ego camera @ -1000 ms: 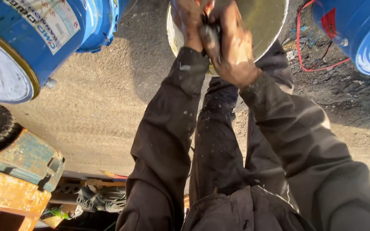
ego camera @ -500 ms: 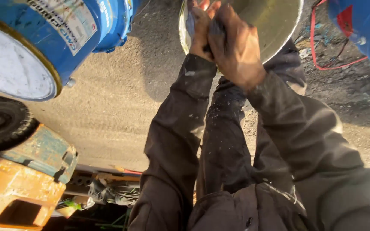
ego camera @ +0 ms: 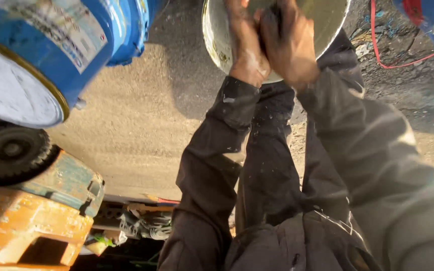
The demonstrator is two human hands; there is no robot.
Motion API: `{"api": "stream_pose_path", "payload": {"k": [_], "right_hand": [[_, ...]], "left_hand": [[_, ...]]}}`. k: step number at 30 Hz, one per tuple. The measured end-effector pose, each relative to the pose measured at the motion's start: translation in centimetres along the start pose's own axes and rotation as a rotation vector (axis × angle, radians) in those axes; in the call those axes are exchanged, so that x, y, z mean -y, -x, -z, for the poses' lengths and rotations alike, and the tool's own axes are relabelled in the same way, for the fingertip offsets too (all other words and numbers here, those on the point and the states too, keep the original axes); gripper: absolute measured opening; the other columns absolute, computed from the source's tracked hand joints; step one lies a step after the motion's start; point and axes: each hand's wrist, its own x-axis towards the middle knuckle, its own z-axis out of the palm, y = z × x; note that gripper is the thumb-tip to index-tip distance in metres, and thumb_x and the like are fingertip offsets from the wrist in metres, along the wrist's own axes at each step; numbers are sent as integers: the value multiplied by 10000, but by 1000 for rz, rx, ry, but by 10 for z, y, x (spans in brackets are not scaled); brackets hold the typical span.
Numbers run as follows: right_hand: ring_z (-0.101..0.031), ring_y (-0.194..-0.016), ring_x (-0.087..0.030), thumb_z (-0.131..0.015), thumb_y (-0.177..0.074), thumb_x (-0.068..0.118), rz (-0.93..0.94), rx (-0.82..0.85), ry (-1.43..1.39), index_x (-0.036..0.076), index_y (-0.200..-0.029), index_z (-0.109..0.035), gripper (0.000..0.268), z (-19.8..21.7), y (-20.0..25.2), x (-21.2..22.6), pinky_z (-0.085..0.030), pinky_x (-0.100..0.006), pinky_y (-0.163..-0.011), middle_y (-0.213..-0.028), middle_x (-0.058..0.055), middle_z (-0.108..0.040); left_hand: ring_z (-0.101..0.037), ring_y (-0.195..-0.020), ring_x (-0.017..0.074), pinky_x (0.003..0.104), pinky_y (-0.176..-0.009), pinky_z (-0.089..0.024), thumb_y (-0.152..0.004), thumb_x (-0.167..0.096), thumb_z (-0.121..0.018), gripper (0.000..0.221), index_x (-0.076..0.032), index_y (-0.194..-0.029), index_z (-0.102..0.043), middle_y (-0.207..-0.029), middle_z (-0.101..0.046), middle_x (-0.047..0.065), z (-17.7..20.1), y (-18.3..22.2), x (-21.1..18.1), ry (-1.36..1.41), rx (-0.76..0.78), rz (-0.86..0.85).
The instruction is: Cleaning hands with a solvent-soaked rag after handling industrial paint buckets.
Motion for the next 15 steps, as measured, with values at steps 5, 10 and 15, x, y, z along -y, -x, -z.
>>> {"api": "stream_pose_path", "payload": {"k": [5, 10, 15], "right_hand": [[-774, -869, -306, -555, -1152, 89, -91, 26, -113, -26, -1158, -518, 122, 25, 34, 47, -606, -412, -742, -1001, -180, -709], [-764, -810, -330, -562, -1176, 103, -136, -64, -135, -16, -1216, -533, 129, 20, 27, 37, -587, -418, -704, -953, -187, -722], [-738, -876, -421, -575, -1136, 85, -108, -203, -67, -44, -1219, -518, 163, -14, 1, 11, -576, -459, -718, -990, -235, -701]], "left_hand": [[-401, -1297, 270, 425, -1041, -430, -1005, -671, -344, 794, -184, -1620, -226, -1640, -257, 24, -8, -2, -13, 147, 37, -129], [-473, -1243, 245, 443, -991, -411, -1093, -799, -240, 785, -210, -1609, -304, -1436, -428, 104, 11, -9, 18, 587, 544, -36], [-469, -1302, 345, 475, -1141, -379, -1117, -839, -267, 883, -106, -1594, -392, -1447, -493, 174, 6, 18, -11, 743, 845, -110]]}}
